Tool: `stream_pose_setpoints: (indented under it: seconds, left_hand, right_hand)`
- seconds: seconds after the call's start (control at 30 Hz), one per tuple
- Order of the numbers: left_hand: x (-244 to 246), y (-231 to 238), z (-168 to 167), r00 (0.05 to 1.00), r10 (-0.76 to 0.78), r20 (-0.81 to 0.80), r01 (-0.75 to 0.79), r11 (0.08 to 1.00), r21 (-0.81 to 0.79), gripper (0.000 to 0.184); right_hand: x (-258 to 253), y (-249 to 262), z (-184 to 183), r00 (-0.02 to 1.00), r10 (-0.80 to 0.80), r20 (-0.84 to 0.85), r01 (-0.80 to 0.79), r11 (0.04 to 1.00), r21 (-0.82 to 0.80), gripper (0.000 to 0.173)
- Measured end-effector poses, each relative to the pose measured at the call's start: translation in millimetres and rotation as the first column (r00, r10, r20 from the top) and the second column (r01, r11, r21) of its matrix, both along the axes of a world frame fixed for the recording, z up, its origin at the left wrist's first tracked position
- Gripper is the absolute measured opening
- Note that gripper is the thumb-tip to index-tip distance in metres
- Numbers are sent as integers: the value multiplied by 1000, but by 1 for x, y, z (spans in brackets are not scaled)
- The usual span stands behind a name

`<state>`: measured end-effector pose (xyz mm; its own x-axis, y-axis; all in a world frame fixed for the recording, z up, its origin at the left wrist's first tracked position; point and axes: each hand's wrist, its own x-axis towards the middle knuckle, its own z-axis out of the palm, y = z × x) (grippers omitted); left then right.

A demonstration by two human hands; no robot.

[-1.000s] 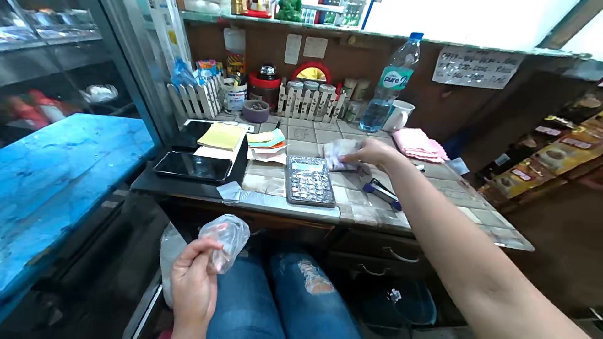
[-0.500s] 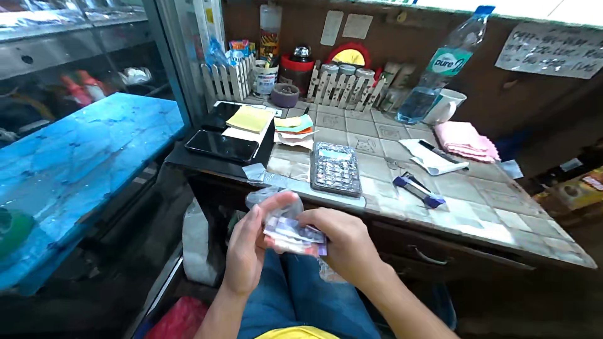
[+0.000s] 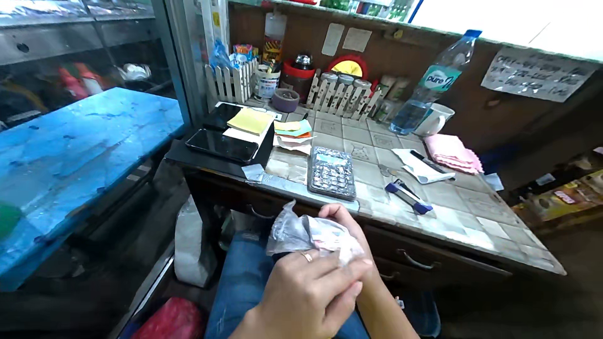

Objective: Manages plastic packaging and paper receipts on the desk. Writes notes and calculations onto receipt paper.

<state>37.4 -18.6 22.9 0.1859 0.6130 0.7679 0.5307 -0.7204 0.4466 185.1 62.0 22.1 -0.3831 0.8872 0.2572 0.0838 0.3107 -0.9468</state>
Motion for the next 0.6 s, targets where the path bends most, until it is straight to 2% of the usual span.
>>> stream_pose_setpoints:
  seconds: [0.1,0.13,0.2,0.23,0.3,0.37,0.43,0.47,0.53,0.6]
  left_hand:
    - [1,1,-5,998,41,-41,-40,999,37,29]
    - [-1,1,-7,998,47,-45,-45,998,33,29]
    - [-1,1,-10,999,27,-42,-26,1000,15,29]
    - [1,-1,-9,999,2,-39,-2,1000,5,29]
    - [10,-8,-8,996,-65,-58,64,998,-18,34]
    - [18,-12,-7,983,-125,-138,123,992,-27,38]
    - [18,-12,-9,963,-177,-202,174,984,-34,37]
    - [15,-11,-9,964,-183,-191,182,983,-26,35]
    - [4,-8,-5,991,-111,-68,113,994,16,32]
    - [-10,-3,9,995,4,103,-7,1000,25,31]
  right_hand:
    - [-4,-6,2,940,65,-334,-163,948,-273,29]
    - [-6,-10,5,918,40,-394,-184,923,-337,27]
    - [-12,-13,12,941,-33,-338,-117,903,-414,20]
    - [-17,-9,7,942,-21,-336,-115,918,-381,14]
    - [-21,13,-32,883,91,-460,-222,946,-238,7]
    - [-24,19,-44,863,127,-488,-279,927,-251,6]
    - [-24,15,-43,859,78,-505,-251,926,-282,7]
    - [-21,17,-47,851,112,-514,-254,943,-216,9]
    - [-7,23,-51,824,320,-468,-347,938,30,19]
    - [-3,-4,-9,894,136,-428,-271,923,-272,22]
